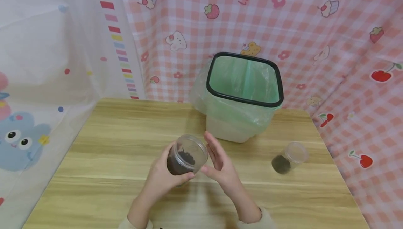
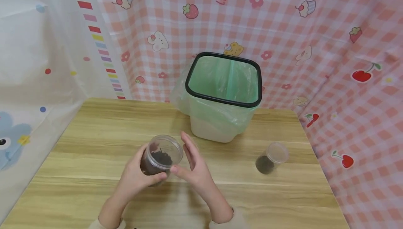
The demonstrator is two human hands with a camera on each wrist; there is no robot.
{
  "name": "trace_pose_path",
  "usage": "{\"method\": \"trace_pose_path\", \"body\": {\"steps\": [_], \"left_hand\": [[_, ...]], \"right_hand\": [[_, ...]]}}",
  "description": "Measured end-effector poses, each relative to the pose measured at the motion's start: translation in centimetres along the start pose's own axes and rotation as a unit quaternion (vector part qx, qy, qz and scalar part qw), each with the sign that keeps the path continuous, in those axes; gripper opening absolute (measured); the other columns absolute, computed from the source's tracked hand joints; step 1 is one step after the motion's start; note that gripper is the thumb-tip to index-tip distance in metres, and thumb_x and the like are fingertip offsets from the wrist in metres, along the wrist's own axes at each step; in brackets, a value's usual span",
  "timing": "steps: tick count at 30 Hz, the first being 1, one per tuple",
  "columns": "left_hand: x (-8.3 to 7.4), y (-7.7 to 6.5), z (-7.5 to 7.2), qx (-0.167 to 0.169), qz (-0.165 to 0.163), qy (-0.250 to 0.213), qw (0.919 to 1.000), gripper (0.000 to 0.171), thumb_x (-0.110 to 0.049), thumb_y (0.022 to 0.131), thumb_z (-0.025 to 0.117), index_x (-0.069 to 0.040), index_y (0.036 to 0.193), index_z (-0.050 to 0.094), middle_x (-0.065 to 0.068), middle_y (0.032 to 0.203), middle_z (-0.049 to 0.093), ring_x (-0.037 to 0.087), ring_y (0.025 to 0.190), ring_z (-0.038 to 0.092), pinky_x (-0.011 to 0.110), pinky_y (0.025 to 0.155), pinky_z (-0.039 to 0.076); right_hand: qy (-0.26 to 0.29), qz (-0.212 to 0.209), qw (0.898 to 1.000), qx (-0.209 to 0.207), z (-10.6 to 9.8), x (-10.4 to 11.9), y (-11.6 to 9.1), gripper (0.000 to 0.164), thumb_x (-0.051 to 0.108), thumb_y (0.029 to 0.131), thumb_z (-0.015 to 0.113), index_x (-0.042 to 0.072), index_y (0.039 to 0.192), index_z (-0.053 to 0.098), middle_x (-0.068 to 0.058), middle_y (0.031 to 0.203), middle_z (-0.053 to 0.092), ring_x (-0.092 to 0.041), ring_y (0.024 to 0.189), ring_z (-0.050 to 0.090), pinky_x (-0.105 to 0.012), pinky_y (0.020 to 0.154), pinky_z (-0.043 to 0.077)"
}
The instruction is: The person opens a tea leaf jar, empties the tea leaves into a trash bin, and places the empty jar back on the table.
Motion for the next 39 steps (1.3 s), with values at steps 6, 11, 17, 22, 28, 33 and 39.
{"method": "trace_pose_path", "body": {"steps": [6, 11, 17, 22, 28, 33, 39], "left_hand": [[0.2, 0.2, 1.0, -0.075, 0.068, 0.096, 0.9902, 0.099, -0.043, 0.057, 0.087, -0.009, 0.136, 0.037, 0.009, 0.132, 0.046, 0.028, 0.118, 0.045, 0.053, 0.092, 0.043], [0.3, -0.3, 1.1, -0.069, 0.085, 0.1, 0.989, 0.1, -0.042, 0.058, 0.087, -0.006, 0.137, 0.036, 0.014, 0.134, 0.044, 0.031, 0.12, 0.045, 0.055, 0.093, 0.043], [0.0, -0.7, 0.0, 0.019, 0.025, 0.01, 0.9995, 0.097, -0.039, 0.058, 0.087, -0.02, 0.14, 0.039, 0.006, 0.134, 0.048, 0.03, 0.119, 0.047, 0.056, 0.094, 0.04], [0.2, -0.7, -1.1, 0.107, 0.095, -0.081, 0.9864, 0.087, -0.039, 0.065, 0.083, -0.019, 0.139, 0.042, 0.005, 0.126, 0.057, 0.025, 0.11, 0.055, 0.045, 0.09, 0.045], [0.4, -0.3, -1.2, 0.227, 0.184, -0.238, 0.9263, 0.072, -0.049, 0.082, 0.066, -0.001, 0.132, 0.047, 0.017, 0.113, 0.063, 0.028, 0.103, 0.06, 0.035, 0.09, 0.048], [0.3, -0.3, -1.1, 0.279, 0.202, -0.299, 0.8899, 0.071, -0.046, 0.086, 0.06, 0.006, 0.131, 0.044, 0.018, 0.115, 0.062, 0.027, 0.105, 0.059, 0.036, 0.093, 0.046], [0.6, -0.6, -1.2, 0.249, 0.15, -0.269, 0.9183, 0.069, -0.042, 0.082, 0.068, 0.003, 0.131, 0.046, 0.015, 0.114, 0.062, 0.027, 0.104, 0.059, 0.033, 0.092, 0.046]], "right_hand": [[-0.041, 0.105, 0.992, -0.057, 1.7, -0.5, 0.2, 0.082, 0.02, 0.084, 0.071, 0.015, 0.149, 0.021, -0.004, 0.154, 0.018, -0.014, 0.141, 0.013, -0.033, 0.113, 0.012], [-0.061, 0.1, 0.992, -0.037, 1.6, -0.4, 0.2, 0.078, 0.012, 0.084, 0.07, 0.015, 0.147, 0.026, -0.003, 0.152, 0.022, -0.015, 0.14, 0.017, -0.034, 0.112, 0.015], [-0.017, 0.041, 0.996, 0.074, 0.1, 0.1, 0.1, 0.078, 0.016, 0.084, 0.07, 0.006, 0.147, 0.026, -0.013, 0.152, 0.021, -0.021, 0.14, 0.018, -0.026, 0.111, 0.022], [0.029, 0.006, 0.987, 0.159, -0.5, 0.7, 0.0, 0.079, 0.014, 0.084, 0.07, -0.003, 0.145, 0.024, -0.016, 0.151, 0.024, -0.024, 0.139, 0.021, -0.031, 0.111, 0.024], [0.046, -0.056, 0.966, 0.247, -0.5, 1.4, 0.1, 0.08, 0.024, 0.086, 0.067, -0.01, 0.143, 0.021, -0.016, 0.151, 0.024, -0.03, 0.139, 0.021, -0.035, 0.112, 0.022], [0.045, -0.07, 0.957, 0.278, -0.3, 1.8, 0.1, 0.083, 0.03, 0.088, 0.065, -0.009, 0.144, 0.018, -0.014, 0.152, 0.021, -0.029, 0.14, 0.018, -0.035, 0.113, 0.019], [0.052, -0.036, 0.966, 0.251, -0.6, 1.7, 0.1, 0.086, 0.024, 0.089, 0.064, -0.006, 0.146, 0.008, -0.018, 0.154, 0.012, -0.029, 0.141, 0.011, -0.033, 0.114, 0.014]]}}
Point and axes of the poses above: each hand's wrist, its own y-axis towards the middle knuckle, its own z-axis out of the palm, x = y × z, the point moved 1 cm from there along y, towards the middle knuckle
